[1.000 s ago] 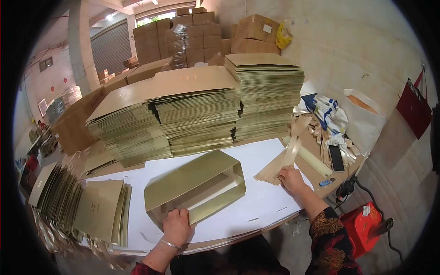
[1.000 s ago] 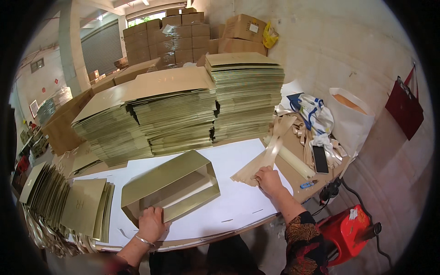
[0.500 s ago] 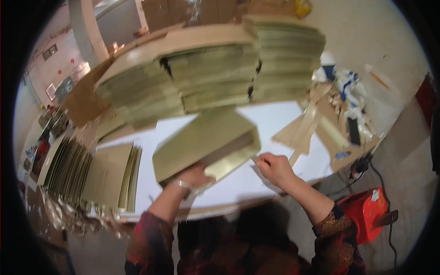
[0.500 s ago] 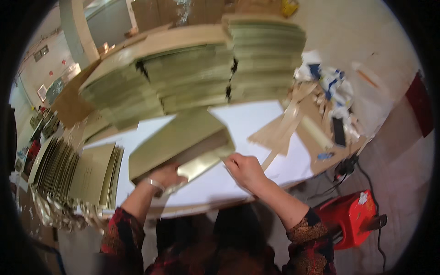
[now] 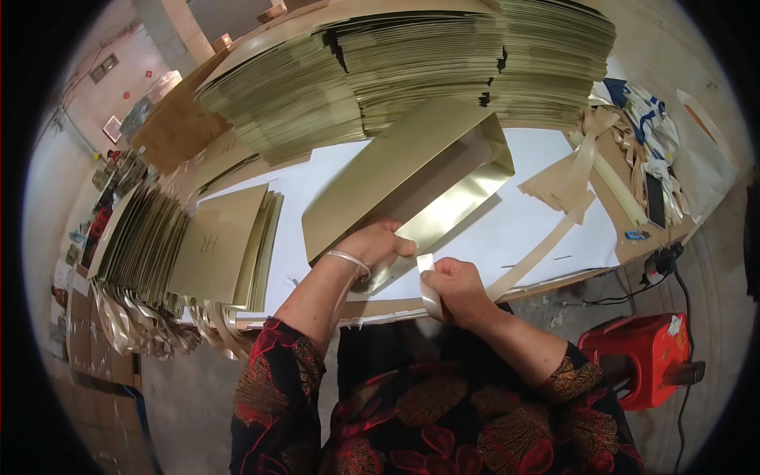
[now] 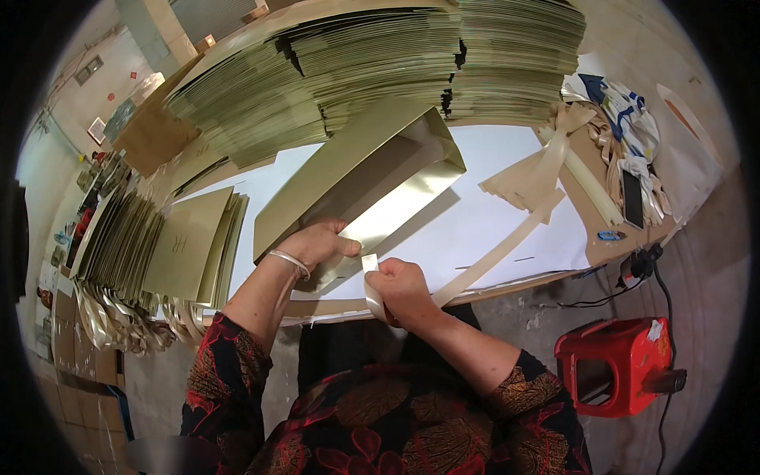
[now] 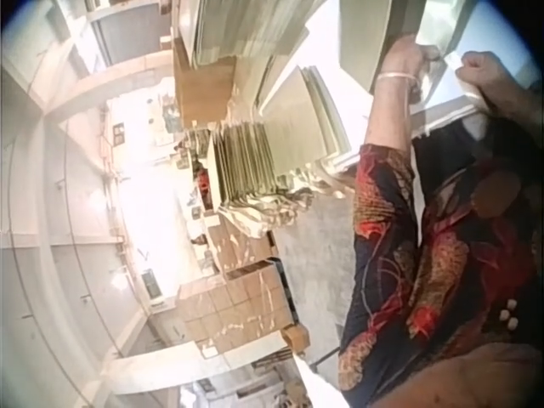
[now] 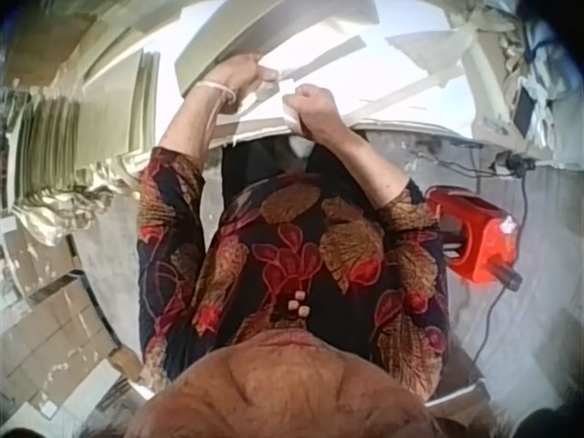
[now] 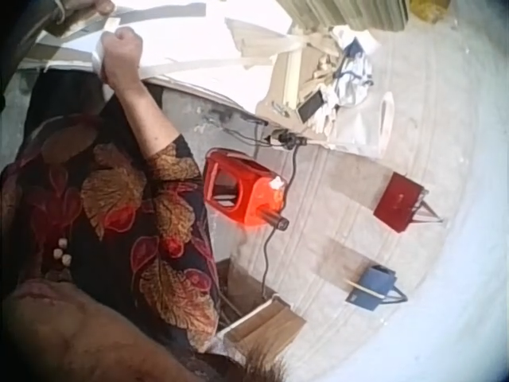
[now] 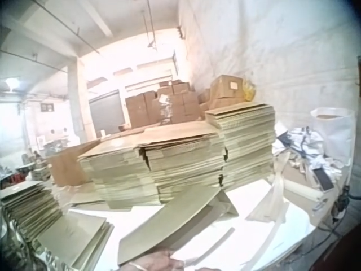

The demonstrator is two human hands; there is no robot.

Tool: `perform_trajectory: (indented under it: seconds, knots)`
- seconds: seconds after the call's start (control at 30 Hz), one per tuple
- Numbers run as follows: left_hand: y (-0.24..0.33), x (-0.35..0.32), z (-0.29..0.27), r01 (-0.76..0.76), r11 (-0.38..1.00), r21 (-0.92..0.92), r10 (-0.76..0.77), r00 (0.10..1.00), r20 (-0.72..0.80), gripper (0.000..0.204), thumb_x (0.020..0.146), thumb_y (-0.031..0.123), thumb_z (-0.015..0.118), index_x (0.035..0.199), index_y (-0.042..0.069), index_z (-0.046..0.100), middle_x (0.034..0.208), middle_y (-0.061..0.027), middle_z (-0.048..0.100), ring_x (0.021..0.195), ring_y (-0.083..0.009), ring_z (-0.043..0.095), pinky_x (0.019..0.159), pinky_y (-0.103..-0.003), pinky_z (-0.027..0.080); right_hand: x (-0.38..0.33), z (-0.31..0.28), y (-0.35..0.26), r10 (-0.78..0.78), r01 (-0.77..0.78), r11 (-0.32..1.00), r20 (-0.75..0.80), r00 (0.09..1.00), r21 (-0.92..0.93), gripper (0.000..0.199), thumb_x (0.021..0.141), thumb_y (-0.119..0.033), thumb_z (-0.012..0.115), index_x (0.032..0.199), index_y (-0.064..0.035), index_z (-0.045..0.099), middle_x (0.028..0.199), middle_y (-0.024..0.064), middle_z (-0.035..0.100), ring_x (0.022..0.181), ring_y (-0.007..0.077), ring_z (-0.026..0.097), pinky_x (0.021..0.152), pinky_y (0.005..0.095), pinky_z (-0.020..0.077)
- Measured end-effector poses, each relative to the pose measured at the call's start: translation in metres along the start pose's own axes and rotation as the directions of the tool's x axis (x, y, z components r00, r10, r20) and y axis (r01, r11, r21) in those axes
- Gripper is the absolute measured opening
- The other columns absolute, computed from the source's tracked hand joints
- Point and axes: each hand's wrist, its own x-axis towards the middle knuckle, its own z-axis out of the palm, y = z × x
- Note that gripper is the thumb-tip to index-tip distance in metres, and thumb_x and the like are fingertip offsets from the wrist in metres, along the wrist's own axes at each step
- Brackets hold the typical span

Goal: The recorder is assembling gold paper bags by gluing the handles onto them using a hot glue gun.

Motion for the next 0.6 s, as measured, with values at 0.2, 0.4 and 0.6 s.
perform_trajectory:
  seconds: [0.2, 0.4, 0.6]
  knots:
    - [0.001, -0.003, -0.001, -0.021, 1.0, -0.003, 0.021, 0.999, 0.025, 0.033, 0.081, 0.008, 0.069, 0.111, -0.002, 0.062, 0.097, -0.0093, 0.067, 0.088, -0.018, 0.061, 0.085, -0.03, 0.047, 0.008, 0.001, 0.006, -0.051, 0.051, 0.997, -0.013, 0.999, -0.053, 0.021, 0.088, -0.016, 0.061, 0.086, 0.0047, 0.061, 0.072, 0.0061, 0.061, 0.057, 0.0093, 0.054, 0.047, 0.025, 0.043]
    - [-0.001, -0.004, 0.002, -0.108, 0.994, -0.008, 0.108, 0.994, 0.029, 0.028, 0.08, 0.008, 0.068, 0.106, 0.0, 0.062, 0.094, -0.0068, 0.065, 0.09, -0.016, 0.058, 0.083, -0.029, 0.046, 0.021, 0.004, 0.017, -0.152, 0.149, 0.986, -0.041, 0.988, -0.071, 0.019, 0.086, -0.016, 0.06, 0.078, 0.002, 0.059, 0.06, 0.0049, 0.055, 0.043, 0.0106, 0.049, 0.037, 0.0275, 0.0377]
    - [-0.002, -0.003, 0.004, -0.083, 0.992, 0.091, 0.085, 0.996, -0.02, 0.023, 0.078, 0.011, 0.069, 0.098, 0.002, 0.061, 0.091, -0.0052, 0.063, 0.089, -0.0153, 0.057, 0.082, -0.028, 0.045, 0.018, 0.006, 0.015, -0.082, 0.08, 0.994, -0.018, 0.996, -0.072, 0.019, 0.085, -0.016, 0.059, 0.078, 0.002, 0.059, 0.063, 0.0048, 0.056, 0.05, 0.0107, 0.053, 0.042, 0.0279, 0.0404]
